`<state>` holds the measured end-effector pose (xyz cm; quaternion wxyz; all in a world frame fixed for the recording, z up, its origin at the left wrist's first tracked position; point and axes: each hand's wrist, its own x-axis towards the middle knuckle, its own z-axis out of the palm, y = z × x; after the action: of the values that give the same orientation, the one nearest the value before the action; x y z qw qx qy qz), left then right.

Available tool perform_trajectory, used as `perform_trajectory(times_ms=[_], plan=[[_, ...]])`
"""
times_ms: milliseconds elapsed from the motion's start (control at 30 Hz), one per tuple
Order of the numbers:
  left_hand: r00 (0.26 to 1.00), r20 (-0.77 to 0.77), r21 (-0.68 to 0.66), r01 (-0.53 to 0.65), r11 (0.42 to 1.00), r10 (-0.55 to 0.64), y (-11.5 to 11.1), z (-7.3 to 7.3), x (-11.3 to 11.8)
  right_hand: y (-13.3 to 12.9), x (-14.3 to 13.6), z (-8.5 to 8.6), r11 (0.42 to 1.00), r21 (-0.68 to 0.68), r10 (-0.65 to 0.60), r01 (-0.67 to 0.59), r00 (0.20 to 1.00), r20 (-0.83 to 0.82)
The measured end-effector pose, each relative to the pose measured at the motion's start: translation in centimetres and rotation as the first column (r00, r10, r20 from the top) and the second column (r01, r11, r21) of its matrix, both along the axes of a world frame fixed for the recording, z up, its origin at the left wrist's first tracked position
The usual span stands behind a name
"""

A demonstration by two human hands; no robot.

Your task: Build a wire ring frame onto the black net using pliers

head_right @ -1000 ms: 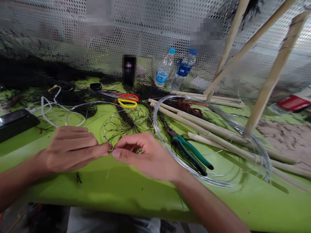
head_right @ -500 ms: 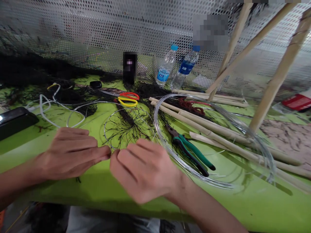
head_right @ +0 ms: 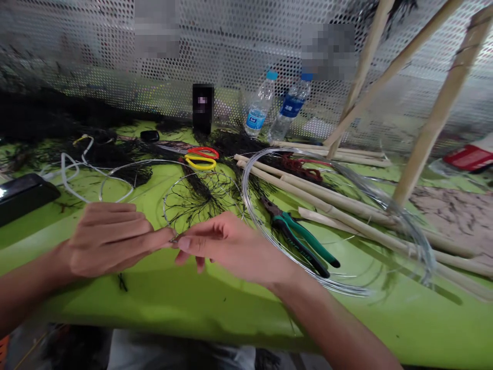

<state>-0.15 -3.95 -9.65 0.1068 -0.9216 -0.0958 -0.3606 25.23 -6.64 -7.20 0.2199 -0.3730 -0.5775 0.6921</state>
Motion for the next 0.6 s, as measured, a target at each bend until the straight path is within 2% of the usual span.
perform_trajectory(times_ms=[133,233,300,367,400,467,533,600], plan=[[0.999,0.023,-0.004,-0.034,0.999,0.034,-0.2,-0.2,0.0,0.0,-0.2,-0.5,0.997,0.050,-0.061,0.062,0.998,-0.018],[0.995,-0.006,-0.014,-0.098,0.995,0.098,-0.5,-0.1,0.0,-0.3,-0.3,-0.3,0.978,0.172,-0.123,0.121,0.992,0.004],[0.992,-0.014,-0.017,-0.125,0.992,0.125,-0.7,0.1,-0.1,-0.4,-0.3,-0.2,0.941,0.310,-0.149,0.136,0.989,0.019],[0.990,-0.010,-0.019,-0.144,0.989,0.144,-0.7,0.1,-0.1,-0.5,-0.5,-0.2,0.866,0.480,-0.179,0.142,0.983,0.030],[0.989,0.000,-0.022,-0.146,0.989,0.146,-0.7,0.2,0.0,-0.5,-0.6,-0.3,0.808,0.571,-0.199,0.145,0.979,0.033],[0.990,0.037,-0.026,-0.136,0.990,0.137,-0.6,0.1,0.0,-0.6,-0.8,-0.6,0.639,0.754,-0.248,0.151,0.969,0.016],[0.990,0.070,-0.037,-0.118,0.992,0.120,-0.6,0.2,0.1,-0.8,-0.8,-0.9,0.429,0.892,-0.280,0.141,0.960,-0.017],[0.991,0.068,-0.060,-0.114,0.992,0.118,-0.6,0.2,0.3,-1.1,-0.7,-1.0,0.186,0.977,-0.309,0.103,0.950,-0.041]])
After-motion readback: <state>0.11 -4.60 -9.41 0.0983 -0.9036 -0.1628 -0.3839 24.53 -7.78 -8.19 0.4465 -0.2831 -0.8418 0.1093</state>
